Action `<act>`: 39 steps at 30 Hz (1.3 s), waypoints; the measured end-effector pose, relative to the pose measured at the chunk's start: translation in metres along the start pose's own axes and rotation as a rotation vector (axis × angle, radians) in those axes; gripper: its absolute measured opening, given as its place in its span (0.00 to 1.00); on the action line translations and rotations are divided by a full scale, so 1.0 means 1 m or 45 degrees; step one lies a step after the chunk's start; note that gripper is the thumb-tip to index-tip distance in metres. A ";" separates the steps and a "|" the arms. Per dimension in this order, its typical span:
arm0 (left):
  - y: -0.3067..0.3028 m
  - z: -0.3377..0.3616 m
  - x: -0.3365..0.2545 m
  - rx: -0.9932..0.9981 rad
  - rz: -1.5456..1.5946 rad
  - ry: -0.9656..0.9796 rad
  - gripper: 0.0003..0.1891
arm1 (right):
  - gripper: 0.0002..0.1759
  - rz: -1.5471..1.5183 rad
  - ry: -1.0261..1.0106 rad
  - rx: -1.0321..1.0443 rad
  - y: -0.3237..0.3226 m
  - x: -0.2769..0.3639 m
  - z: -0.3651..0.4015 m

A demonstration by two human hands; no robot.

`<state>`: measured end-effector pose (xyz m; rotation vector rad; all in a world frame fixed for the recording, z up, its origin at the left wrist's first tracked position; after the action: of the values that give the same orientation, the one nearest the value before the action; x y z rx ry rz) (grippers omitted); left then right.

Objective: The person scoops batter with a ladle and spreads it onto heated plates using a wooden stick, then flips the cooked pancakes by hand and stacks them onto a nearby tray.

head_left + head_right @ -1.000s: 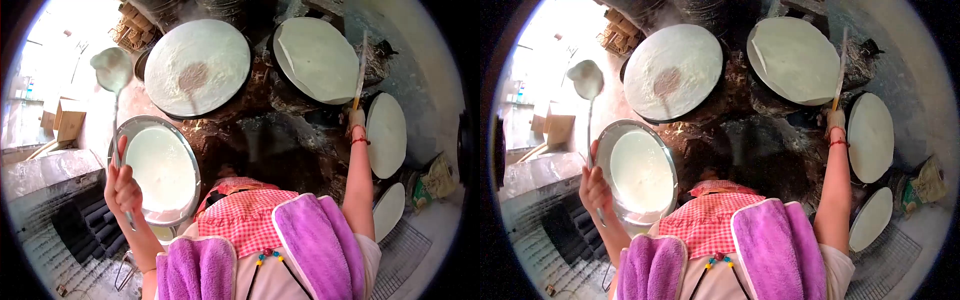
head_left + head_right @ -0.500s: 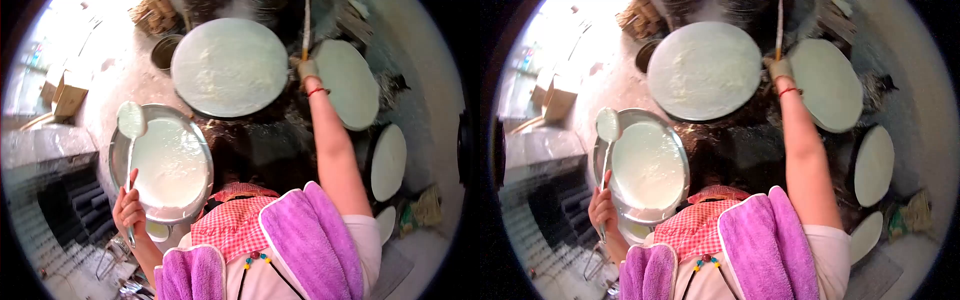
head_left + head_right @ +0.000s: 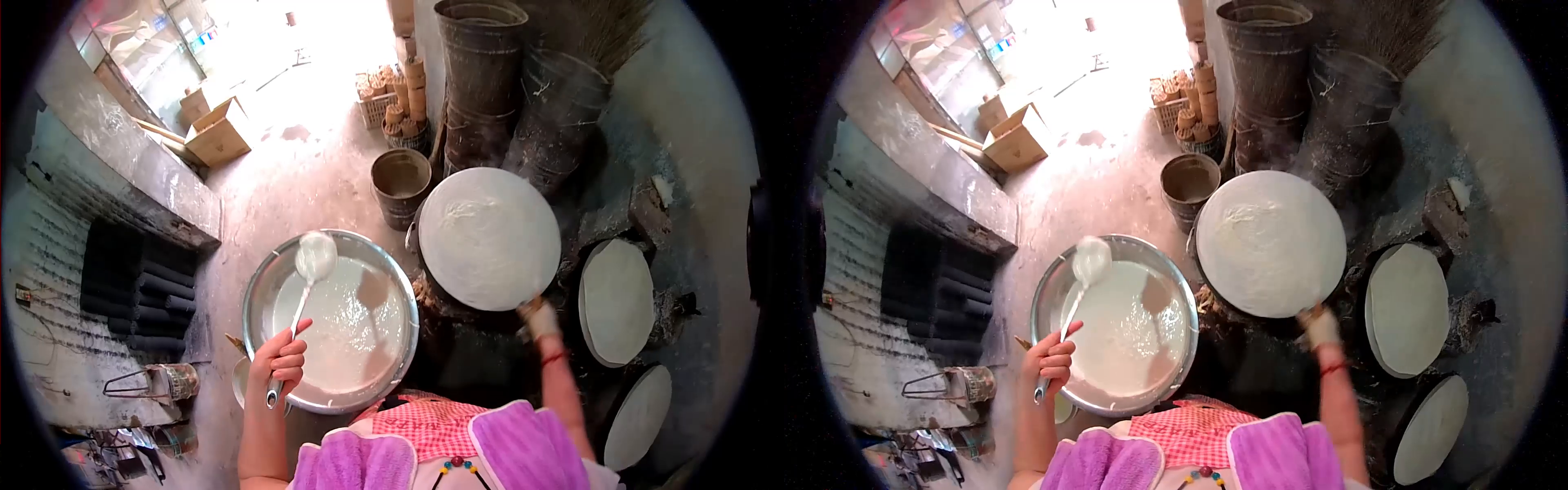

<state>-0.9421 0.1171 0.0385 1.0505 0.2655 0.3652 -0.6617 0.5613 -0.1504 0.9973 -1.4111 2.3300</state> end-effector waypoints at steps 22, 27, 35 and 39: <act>0.058 -0.104 0.273 0.280 -0.867 -1.443 0.23 | 0.11 -1.490 1.053 -0.814 -0.072 -0.128 0.410; 0.086 -0.099 0.372 0.724 -0.434 -1.926 0.36 | 0.14 -1.694 1.078 -1.437 -0.023 -0.239 0.512; 0.112 -0.018 0.562 0.522 -0.724 -1.866 0.29 | 0.20 -1.408 1.277 -2.189 -0.036 -0.343 0.667; 0.081 0.011 0.611 0.127 -0.498 -2.221 0.28 | 0.21 -1.444 1.131 -2.570 -0.049 -0.398 0.743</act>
<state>-0.3965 0.3984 0.0908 1.0476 -1.0737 -0.9589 -0.0237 0.0073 -0.1565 -0.0913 -1.2449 -0.1043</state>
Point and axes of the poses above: each hand's wrist, its own z-axis away from the middle knuckle, its own y-axis out of the palm, x = y × z, the point moved 5 cm from there along -z, towards the middle knuckle, and after that the axes turned 1 degree about y, right-handed, at the moved point
